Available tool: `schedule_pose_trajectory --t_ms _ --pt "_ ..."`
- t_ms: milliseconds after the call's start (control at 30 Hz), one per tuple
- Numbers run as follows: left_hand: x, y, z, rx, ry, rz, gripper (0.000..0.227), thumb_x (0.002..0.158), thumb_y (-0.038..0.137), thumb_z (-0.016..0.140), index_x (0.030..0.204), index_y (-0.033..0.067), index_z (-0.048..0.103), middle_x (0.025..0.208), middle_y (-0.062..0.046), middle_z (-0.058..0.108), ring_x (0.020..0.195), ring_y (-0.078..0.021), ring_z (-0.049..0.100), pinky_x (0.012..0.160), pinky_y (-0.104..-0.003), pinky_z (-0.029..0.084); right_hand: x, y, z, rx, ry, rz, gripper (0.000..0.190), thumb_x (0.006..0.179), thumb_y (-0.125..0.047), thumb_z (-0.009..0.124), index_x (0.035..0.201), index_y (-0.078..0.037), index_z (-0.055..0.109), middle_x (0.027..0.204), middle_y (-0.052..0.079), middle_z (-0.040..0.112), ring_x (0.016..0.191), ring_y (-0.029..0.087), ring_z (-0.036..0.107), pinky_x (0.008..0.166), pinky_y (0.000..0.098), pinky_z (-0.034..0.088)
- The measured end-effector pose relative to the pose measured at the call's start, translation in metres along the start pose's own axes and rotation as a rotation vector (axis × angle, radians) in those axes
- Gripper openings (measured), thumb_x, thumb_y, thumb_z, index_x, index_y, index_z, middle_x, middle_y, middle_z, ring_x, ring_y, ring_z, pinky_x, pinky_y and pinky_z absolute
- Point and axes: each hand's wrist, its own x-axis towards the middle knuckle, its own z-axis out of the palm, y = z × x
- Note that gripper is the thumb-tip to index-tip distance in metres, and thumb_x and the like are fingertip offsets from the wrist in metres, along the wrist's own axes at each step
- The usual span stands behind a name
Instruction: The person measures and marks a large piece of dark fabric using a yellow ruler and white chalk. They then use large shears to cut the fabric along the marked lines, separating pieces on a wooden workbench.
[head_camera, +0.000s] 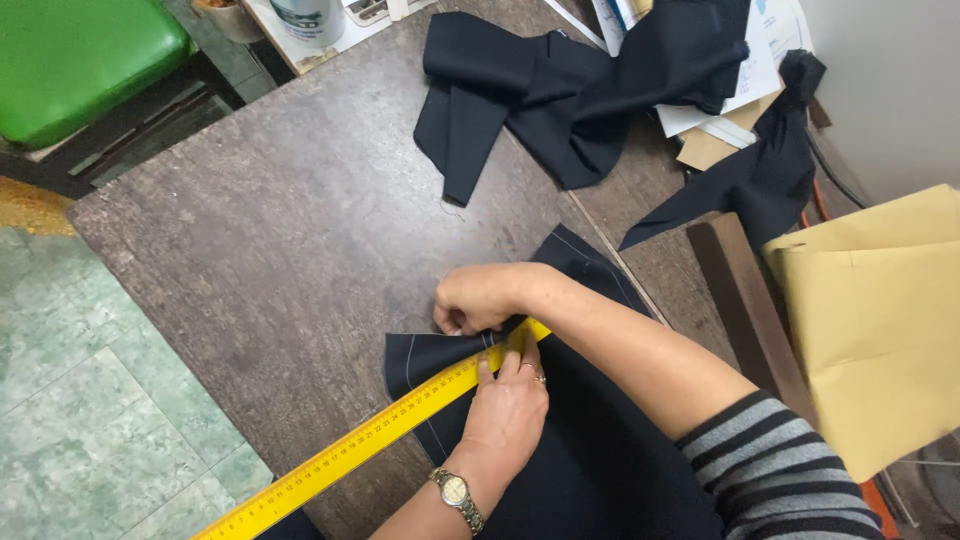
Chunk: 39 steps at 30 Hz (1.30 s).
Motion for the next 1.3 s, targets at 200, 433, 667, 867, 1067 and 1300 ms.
schedule_pose_trajectory --t_ms 200,433,667,867,1067,1300 --pt "0.000 0.000 -0.001 0.031 0.002 -0.005 0.042 0.084 0.018 0.050 0.122 0.0057 0.062 0.147 -0.021 0.039 0.121 -0.0297 0.041 0.093 -0.059 0.043 -0.005 -0.015 -0.006 -0.062 0.004 -0.014 0.016 0.063 -0.001 0.053 0.063 -0.016 0.060 0.059 -0.001 0.061 0.056 0.020 0.054 0.055 0.0338 0.043" --pt "-0.001 0.000 0.002 0.035 0.051 -0.016 0.047 0.085 0.019 0.047 0.127 0.0010 0.057 0.143 -0.018 0.044 0.121 -0.0312 0.047 0.094 -0.057 0.043 -0.043 0.013 -0.021 -0.344 -0.065 0.132 0.017 0.068 -0.010 0.059 0.074 -0.023 0.068 0.073 0.001 0.068 0.072 0.028 0.065 0.051 0.0440 0.046" --pt "-0.004 -0.006 0.006 0.050 -0.049 0.043 0.056 0.083 0.011 0.047 0.137 -0.0033 0.043 0.151 -0.020 0.030 0.129 -0.0366 0.041 0.096 -0.057 0.042 -0.111 0.046 -0.040 -0.490 -0.072 0.614 0.021 0.079 -0.014 0.054 0.090 -0.012 0.071 0.093 0.011 0.070 0.086 0.034 0.068 0.062 0.0461 0.052" --pt "-0.021 -0.053 -0.065 -0.628 -0.001 -0.236 0.031 0.084 0.016 0.044 0.110 0.0054 0.055 0.116 -0.016 0.056 0.108 -0.0309 0.054 0.093 -0.042 0.037 -0.211 0.041 0.049 -0.092 0.896 0.590 0.020 0.090 -0.028 0.065 0.079 -0.012 0.057 0.075 0.006 0.056 0.071 0.026 0.054 0.061 0.0410 0.040" --pt "-0.082 -0.125 -0.001 -0.283 0.070 -0.141 0.051 0.075 0.040 0.071 0.119 0.0199 0.057 0.105 -0.006 0.058 0.094 -0.0284 0.057 0.082 -0.041 0.047 -0.289 0.004 0.277 0.771 1.491 0.943 0.011 0.090 -0.019 0.065 0.089 -0.008 0.063 0.066 0.005 0.063 0.059 0.011 0.056 0.056 0.0261 0.044" --pt "-0.036 -0.194 -0.018 -0.305 0.026 -0.264 0.024 0.087 0.037 0.060 0.099 0.0170 0.066 0.100 -0.004 0.064 0.098 -0.0247 0.063 0.079 -0.041 0.051 -0.324 -0.067 0.491 1.437 2.037 1.154 0.016 0.094 -0.004 0.057 0.103 0.008 0.052 0.111 0.027 0.059 0.069 0.038 0.064 0.064 0.0471 0.057"
